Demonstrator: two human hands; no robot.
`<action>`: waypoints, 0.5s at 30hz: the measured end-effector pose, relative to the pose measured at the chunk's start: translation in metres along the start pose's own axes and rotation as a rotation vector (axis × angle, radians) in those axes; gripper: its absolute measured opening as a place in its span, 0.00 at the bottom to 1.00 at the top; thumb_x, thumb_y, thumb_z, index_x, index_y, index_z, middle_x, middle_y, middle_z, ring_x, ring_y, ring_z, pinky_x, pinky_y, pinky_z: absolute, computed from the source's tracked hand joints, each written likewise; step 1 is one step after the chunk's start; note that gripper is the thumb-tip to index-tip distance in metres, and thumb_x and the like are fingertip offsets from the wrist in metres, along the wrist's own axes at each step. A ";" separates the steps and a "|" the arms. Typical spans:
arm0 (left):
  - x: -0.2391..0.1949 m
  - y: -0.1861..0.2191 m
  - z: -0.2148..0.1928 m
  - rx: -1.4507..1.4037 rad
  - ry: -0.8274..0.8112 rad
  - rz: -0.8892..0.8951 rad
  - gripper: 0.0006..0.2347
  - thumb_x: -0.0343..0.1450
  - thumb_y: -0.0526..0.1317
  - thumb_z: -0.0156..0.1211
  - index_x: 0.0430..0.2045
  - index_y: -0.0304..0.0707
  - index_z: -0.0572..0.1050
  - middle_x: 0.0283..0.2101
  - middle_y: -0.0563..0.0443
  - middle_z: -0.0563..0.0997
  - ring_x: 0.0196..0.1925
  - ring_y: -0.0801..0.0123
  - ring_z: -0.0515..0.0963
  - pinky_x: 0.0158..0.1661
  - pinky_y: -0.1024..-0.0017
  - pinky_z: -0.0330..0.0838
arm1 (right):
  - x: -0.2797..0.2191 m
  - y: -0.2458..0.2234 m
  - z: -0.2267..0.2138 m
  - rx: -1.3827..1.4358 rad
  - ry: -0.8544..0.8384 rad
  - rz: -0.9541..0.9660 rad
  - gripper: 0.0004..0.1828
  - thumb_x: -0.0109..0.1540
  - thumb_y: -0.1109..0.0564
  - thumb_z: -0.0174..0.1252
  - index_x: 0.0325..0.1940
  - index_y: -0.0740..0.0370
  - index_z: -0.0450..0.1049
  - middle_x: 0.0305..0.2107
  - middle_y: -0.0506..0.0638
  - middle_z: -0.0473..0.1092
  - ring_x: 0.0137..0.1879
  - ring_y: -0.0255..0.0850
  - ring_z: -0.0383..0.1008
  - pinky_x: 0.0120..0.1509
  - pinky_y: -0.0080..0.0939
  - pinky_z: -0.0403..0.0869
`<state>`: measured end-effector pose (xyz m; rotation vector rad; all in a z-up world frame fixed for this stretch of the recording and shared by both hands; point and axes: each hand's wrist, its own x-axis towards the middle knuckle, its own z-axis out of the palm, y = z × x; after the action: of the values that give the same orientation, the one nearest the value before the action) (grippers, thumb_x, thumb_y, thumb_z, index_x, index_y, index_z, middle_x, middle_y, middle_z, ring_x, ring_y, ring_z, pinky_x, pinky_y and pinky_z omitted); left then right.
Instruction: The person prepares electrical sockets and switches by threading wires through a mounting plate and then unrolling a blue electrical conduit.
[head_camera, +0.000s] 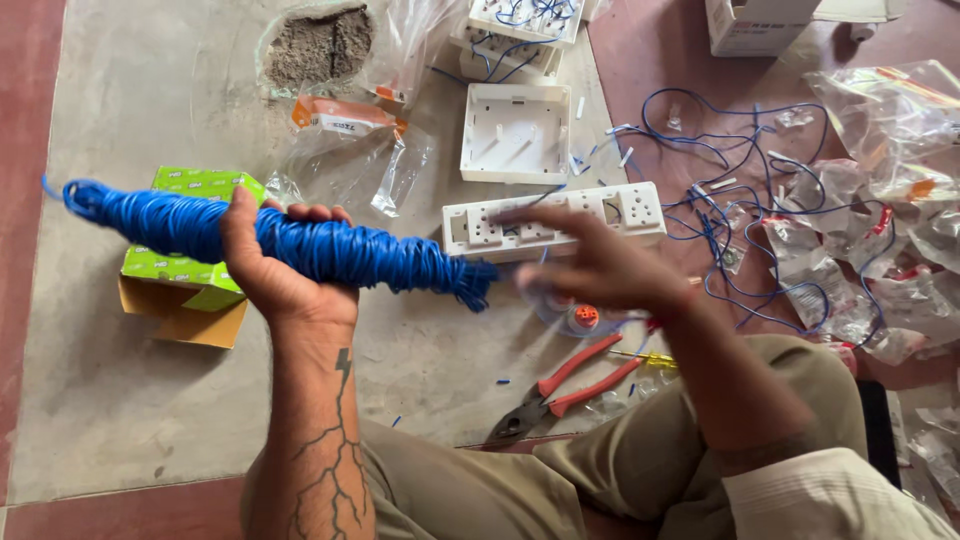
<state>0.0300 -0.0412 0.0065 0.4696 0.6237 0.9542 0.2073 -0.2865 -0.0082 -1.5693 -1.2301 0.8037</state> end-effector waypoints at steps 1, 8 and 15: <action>-0.002 0.000 0.002 0.047 -0.012 0.002 0.16 0.65 0.51 0.69 0.29 0.43 0.69 0.25 0.52 0.74 0.27 0.62 0.77 0.39 0.58 0.78 | 0.004 -0.002 0.008 0.066 -0.162 0.204 0.35 0.60 0.56 0.64 0.72 0.53 0.65 0.48 0.49 0.81 0.53 0.36 0.82 0.61 0.39 0.77; -0.003 0.002 0.009 0.082 -0.094 -0.059 0.15 0.66 0.50 0.68 0.32 0.43 0.71 0.25 0.53 0.75 0.27 0.63 0.77 0.39 0.57 0.78 | 0.000 0.033 0.009 -0.079 -0.314 0.194 0.11 0.67 0.57 0.59 0.53 0.60 0.80 0.31 0.50 0.78 0.38 0.32 0.74 0.46 0.35 0.77; 0.026 0.018 -0.016 -0.116 0.041 0.061 0.14 0.66 0.48 0.66 0.29 0.40 0.68 0.26 0.50 0.75 0.29 0.61 0.78 0.41 0.55 0.79 | -0.038 0.073 -0.091 -0.298 0.297 0.012 0.09 0.62 0.67 0.57 0.44 0.65 0.81 0.38 0.47 0.79 0.45 0.30 0.78 0.50 0.33 0.76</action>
<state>0.0193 -0.0084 -0.0013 0.3683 0.5897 1.0540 0.3029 -0.3512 -0.0488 -1.8600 -1.1581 0.3856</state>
